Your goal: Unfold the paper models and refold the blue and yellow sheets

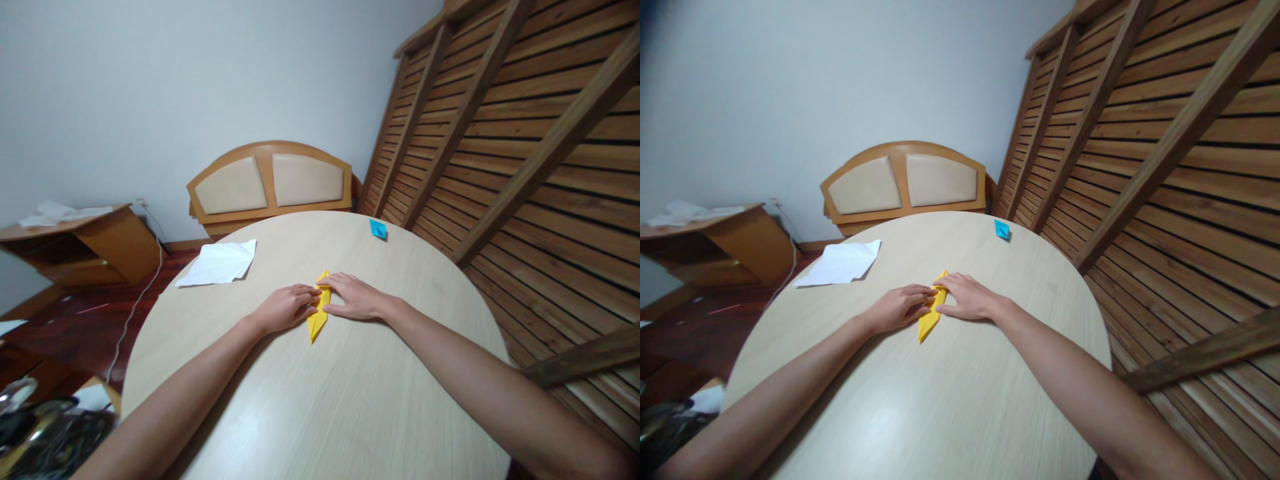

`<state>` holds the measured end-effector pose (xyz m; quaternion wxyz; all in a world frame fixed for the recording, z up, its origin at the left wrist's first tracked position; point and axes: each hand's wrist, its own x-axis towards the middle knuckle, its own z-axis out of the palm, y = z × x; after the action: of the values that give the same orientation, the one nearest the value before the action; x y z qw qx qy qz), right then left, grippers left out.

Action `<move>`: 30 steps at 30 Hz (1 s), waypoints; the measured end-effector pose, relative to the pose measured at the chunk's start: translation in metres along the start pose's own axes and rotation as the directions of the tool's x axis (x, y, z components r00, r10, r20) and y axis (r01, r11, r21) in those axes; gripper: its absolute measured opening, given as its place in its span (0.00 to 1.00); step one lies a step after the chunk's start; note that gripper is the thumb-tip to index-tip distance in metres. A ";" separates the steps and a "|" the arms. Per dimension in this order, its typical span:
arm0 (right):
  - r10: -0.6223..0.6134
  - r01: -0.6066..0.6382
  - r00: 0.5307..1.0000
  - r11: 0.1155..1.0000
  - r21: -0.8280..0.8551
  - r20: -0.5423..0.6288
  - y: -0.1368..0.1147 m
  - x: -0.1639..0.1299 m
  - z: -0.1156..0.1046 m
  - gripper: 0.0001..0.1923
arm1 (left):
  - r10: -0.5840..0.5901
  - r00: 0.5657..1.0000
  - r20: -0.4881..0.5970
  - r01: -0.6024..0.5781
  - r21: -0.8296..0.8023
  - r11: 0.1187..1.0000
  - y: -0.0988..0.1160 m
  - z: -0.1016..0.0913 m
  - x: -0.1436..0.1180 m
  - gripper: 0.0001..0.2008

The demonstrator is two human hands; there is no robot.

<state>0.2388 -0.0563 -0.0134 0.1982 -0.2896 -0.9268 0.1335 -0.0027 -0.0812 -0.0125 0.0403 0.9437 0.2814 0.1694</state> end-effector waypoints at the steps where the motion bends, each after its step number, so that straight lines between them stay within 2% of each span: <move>1: 0.008 -0.008 1.000 1.000 -0.003 0.002 0.000 0.000 0.001 0.26 | 0.001 1.000 0.001 -0.001 0.003 1.000 0.000 0.000 0.000 0.13; 6: 0.060 -0.060 0.998 0.998 -0.021 0.019 0.001 -0.001 0.001 0.32 | -0.014 1.000 -0.004 0.014 0.004 1.000 0.001 -0.001 -0.001 0.14; 9: 0.069 -0.068 0.997 0.998 -0.012 0.027 0.000 -0.001 0.000 0.33 | -0.022 1.000 -0.003 0.022 0.009 1.000 0.002 -0.001 -0.001 0.17; 18: 0.059 -0.059 0.994 0.998 -0.004 0.088 0.002 -0.004 -0.006 0.35 | 0.004 0.999 0.039 -0.006 0.056 0.998 0.004 -0.004 -0.001 0.16; 24: 0.021 -0.022 0.989 1.000 0.005 0.149 0.005 -0.007 -0.012 0.33 | -0.059 0.998 0.008 0.058 0.101 0.993 0.004 -0.004 -0.001 0.17; 30: 0.087 -0.088 0.980 0.996 -0.001 0.177 0.007 -0.006 -0.006 0.36 | -0.069 0.997 0.032 0.067 0.078 0.995 0.004 -0.006 -0.001 0.17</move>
<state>0.2496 -0.0530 -0.0122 0.1099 -0.3162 -0.9267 0.1706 -0.0030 -0.0849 -0.0067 0.0147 0.9372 0.3189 0.1406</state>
